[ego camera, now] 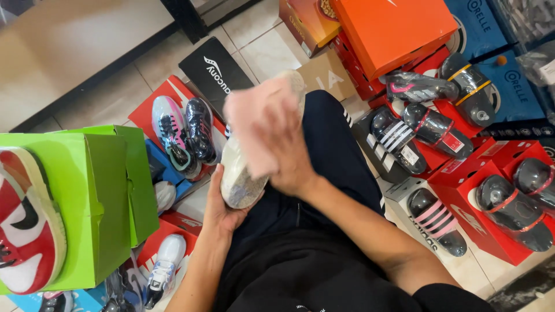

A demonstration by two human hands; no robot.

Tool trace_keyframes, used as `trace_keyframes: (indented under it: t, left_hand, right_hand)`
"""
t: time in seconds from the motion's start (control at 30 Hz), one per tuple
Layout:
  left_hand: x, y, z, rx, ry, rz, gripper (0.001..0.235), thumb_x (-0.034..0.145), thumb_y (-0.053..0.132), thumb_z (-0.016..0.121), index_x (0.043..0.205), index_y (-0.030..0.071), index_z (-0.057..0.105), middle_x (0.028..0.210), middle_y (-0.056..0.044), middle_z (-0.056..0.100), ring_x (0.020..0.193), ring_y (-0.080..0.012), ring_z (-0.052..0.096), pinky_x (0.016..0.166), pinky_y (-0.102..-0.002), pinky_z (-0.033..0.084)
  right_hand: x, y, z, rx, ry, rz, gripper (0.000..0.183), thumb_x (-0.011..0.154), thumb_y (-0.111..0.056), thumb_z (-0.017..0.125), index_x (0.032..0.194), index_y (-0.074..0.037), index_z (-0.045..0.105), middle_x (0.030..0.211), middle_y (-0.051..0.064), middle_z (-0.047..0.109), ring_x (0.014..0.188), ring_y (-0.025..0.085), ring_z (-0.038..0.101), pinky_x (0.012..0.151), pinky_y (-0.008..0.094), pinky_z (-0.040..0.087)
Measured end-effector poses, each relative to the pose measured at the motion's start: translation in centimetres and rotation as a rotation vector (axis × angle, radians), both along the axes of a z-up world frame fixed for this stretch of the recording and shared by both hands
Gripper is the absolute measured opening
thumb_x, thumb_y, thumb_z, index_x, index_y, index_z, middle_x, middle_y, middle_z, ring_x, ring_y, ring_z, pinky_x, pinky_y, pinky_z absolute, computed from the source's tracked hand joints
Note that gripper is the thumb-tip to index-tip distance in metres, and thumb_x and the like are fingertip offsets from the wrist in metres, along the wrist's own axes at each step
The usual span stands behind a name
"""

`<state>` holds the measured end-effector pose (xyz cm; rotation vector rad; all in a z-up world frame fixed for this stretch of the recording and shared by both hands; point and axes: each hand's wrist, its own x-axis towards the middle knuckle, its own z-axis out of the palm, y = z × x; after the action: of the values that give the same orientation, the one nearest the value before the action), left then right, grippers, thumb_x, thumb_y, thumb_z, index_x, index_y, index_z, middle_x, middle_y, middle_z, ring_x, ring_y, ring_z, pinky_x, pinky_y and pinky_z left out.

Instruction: Cleaning shoe boxes and shoes using a cloth

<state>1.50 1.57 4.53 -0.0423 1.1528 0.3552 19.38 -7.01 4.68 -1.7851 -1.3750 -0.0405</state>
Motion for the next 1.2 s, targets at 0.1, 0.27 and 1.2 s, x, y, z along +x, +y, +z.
trace_keyframes:
  t: [0.1,0.27,1.2]
  left_hand:
    - [-1.3,-0.5,-3.5,0.039,-0.053,0.010,0.076,0.084,0.048,0.075,0.138,0.001,0.052,0.132,-0.024,0.063,0.112,-0.0456,0.066,0.090,-0.071,0.050]
    - [-3.0,-1.4,-8.4,0.169,-0.211,0.065,0.063,0.091,0.047,0.069,0.138,0.007,0.053,0.133,-0.016,0.064,0.117,-0.0415,0.066,0.092,-0.064,0.055]
    - [9.5,14.6,-33.4,1.317,1.215,-0.464,0.071,0.063,0.031,0.101,0.122,0.017,0.064,0.118,-0.012,0.067,0.116,-0.0364,0.065,0.103,-0.046,0.050]
  right_hand:
    - [-4.5,-1.0,-2.2,0.049,-0.117,0.205,0.068,0.101,-0.055,0.016,0.156,-0.029,0.046,0.163,0.009,0.040,0.154,0.049,0.023,0.126,0.064,0.011]
    - [-2.1,0.1,-6.1,0.153,-0.198,0.402,0.071,0.100,-0.066,0.016,0.150,-0.032,0.053,0.159,0.006,0.048,0.150,0.046,0.034,0.124,0.066,0.016]
    - [21.4,-15.5,-25.8,-0.236,1.480,-1.080,0.074,0.105,-0.043,0.068,0.154,-0.003,0.031,0.136,0.031,0.058,0.117,0.048,0.065,0.093,0.068,0.055]
